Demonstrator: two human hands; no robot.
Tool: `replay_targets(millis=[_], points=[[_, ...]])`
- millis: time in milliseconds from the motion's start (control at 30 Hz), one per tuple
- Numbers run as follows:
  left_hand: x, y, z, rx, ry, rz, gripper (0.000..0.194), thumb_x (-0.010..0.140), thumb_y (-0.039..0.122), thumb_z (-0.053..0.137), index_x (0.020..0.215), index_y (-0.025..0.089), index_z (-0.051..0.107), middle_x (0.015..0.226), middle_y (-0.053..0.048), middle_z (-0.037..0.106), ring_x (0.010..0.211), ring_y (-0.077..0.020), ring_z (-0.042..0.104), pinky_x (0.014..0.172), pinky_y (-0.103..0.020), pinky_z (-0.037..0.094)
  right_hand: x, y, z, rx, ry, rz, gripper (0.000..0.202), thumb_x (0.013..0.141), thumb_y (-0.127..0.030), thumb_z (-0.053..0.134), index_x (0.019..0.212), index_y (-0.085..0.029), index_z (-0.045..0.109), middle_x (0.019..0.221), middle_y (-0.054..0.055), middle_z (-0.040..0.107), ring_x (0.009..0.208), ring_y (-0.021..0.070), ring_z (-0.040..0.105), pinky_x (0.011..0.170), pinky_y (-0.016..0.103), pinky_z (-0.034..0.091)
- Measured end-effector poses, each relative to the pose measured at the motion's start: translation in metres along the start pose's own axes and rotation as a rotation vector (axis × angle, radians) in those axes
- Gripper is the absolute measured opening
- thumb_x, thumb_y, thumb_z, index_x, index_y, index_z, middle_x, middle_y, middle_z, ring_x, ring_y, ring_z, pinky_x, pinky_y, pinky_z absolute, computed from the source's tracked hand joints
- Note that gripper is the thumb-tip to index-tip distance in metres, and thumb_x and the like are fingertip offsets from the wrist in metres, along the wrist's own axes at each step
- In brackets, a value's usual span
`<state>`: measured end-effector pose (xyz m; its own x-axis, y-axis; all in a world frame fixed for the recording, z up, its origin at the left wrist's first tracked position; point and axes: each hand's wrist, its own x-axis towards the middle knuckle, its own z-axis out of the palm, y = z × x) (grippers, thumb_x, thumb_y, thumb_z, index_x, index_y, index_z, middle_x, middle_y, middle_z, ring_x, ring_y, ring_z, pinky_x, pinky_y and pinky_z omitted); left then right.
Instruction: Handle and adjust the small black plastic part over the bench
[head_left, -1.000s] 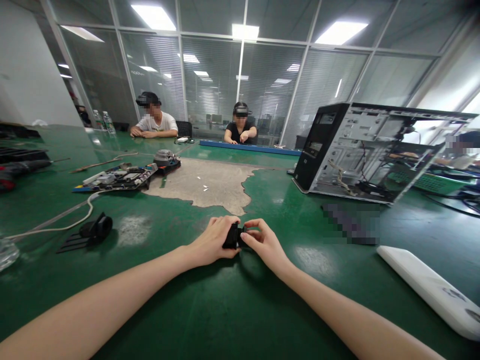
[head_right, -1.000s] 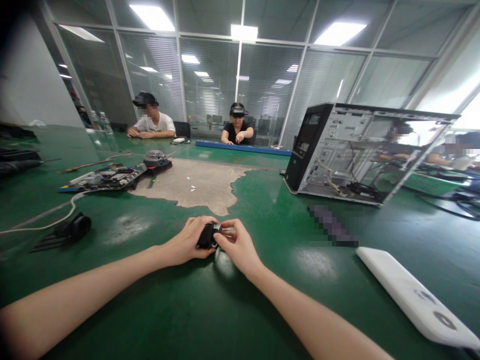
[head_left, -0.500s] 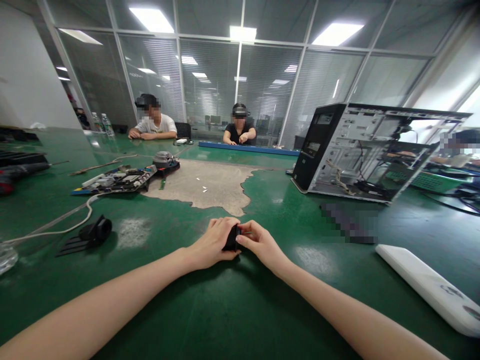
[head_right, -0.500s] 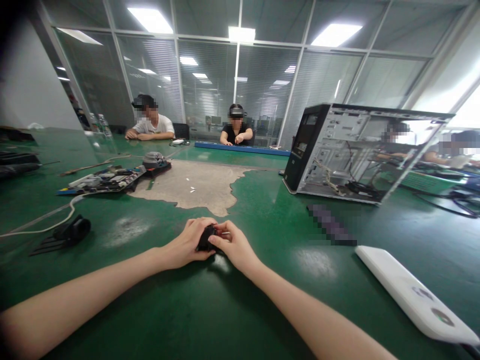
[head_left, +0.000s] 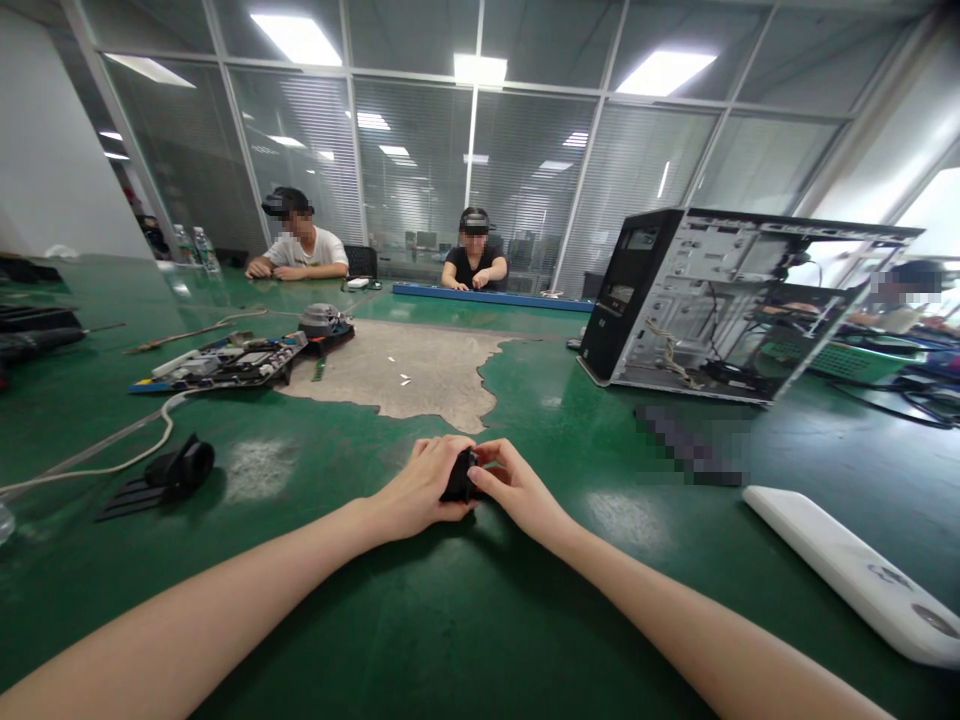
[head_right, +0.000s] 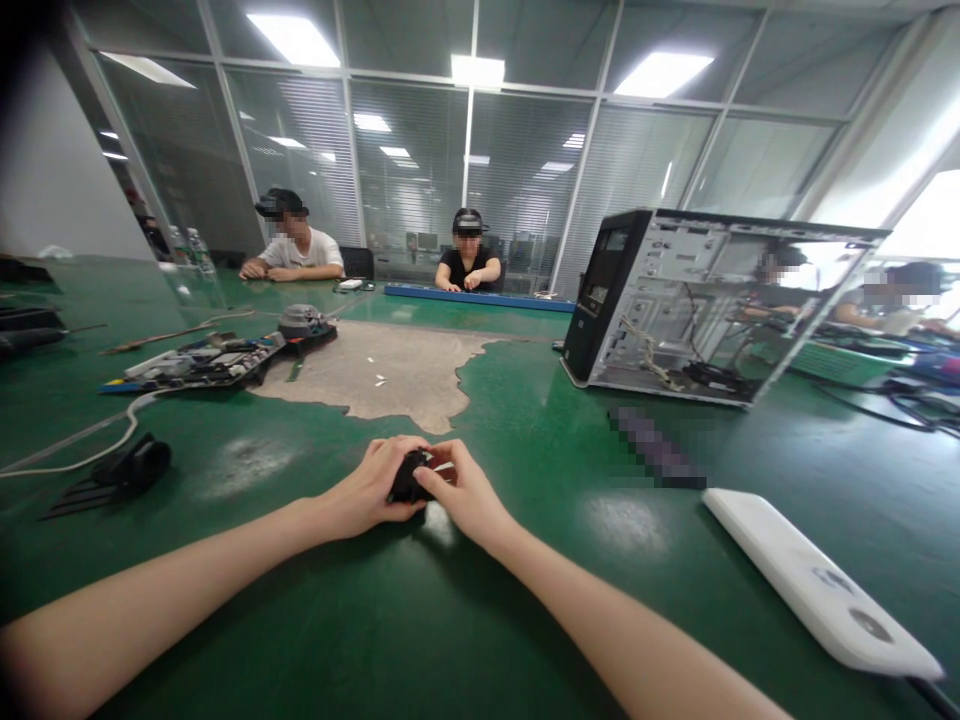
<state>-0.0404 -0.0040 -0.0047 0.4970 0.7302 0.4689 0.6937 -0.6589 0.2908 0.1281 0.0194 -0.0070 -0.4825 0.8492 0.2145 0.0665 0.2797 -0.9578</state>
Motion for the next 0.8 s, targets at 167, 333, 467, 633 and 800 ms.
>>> replay_targets(millis=[167,333,467,633,800], points=[[0.000,0.001,-0.001,-0.004,-0.007,-0.010,0.056,0.072,0.025,0.060,0.116,0.022,0.028,0.109,-0.006,0.049,0.100,-0.0228,0.046,0.088,-0.037,0.029,-0.005,-0.005,-0.001,-0.010,-0.075,-0.061,0.017,0.075,-0.028,0.057,0.086,-0.021,0.047,0.086,0.000,0.053,0.080,0.0139,0.056,0.068,0.028,0.049],[0.001,0.002,-0.001,-0.005,-0.005,-0.009,0.054,0.072,0.023,0.059,0.116,0.022,0.028,0.110,-0.006,0.049,0.100,-0.0226,0.046,0.087,-0.037,0.029,-0.007,-0.006,0.000,-0.100,-0.017,-0.158,0.013,0.076,-0.027,0.056,0.086,-0.021,0.049,0.091,0.001,0.050,0.089,0.0150,0.054,0.071,0.028,0.049],[0.001,0.001,0.000,-0.009,0.004,-0.011,0.053,0.072,0.026,0.060,0.116,0.022,0.029,0.108,-0.005,0.049,0.100,-0.0222,0.046,0.087,-0.037,0.029,0.000,-0.003,0.000,-0.014,-0.007,-0.060,0.018,0.075,-0.032,0.057,0.082,-0.020,0.045,0.084,0.000,0.050,0.078,0.0135,0.055,0.067,0.028,0.048],[0.001,-0.001,0.001,-0.007,0.005,-0.012,0.054,0.072,0.027,0.060,0.116,0.022,0.029,0.108,-0.006,0.049,0.099,-0.0227,0.047,0.087,-0.037,0.030,0.002,0.001,-0.002,0.014,-0.053,0.002,0.025,0.073,-0.036,0.059,0.086,-0.020,0.044,0.083,0.001,0.053,0.078,0.0150,0.055,0.070,0.032,0.047],[-0.001,0.001,-0.001,-0.005,-0.002,-0.006,0.055,0.071,0.024,0.060,0.116,0.022,0.029,0.107,-0.005,0.050,0.098,-0.0223,0.047,0.086,-0.036,0.030,-0.005,0.000,-0.002,0.030,-0.106,-0.068,0.024,0.075,-0.033,0.060,0.088,-0.022,0.044,0.086,0.000,0.052,0.082,0.0141,0.055,0.070,0.029,0.047]])
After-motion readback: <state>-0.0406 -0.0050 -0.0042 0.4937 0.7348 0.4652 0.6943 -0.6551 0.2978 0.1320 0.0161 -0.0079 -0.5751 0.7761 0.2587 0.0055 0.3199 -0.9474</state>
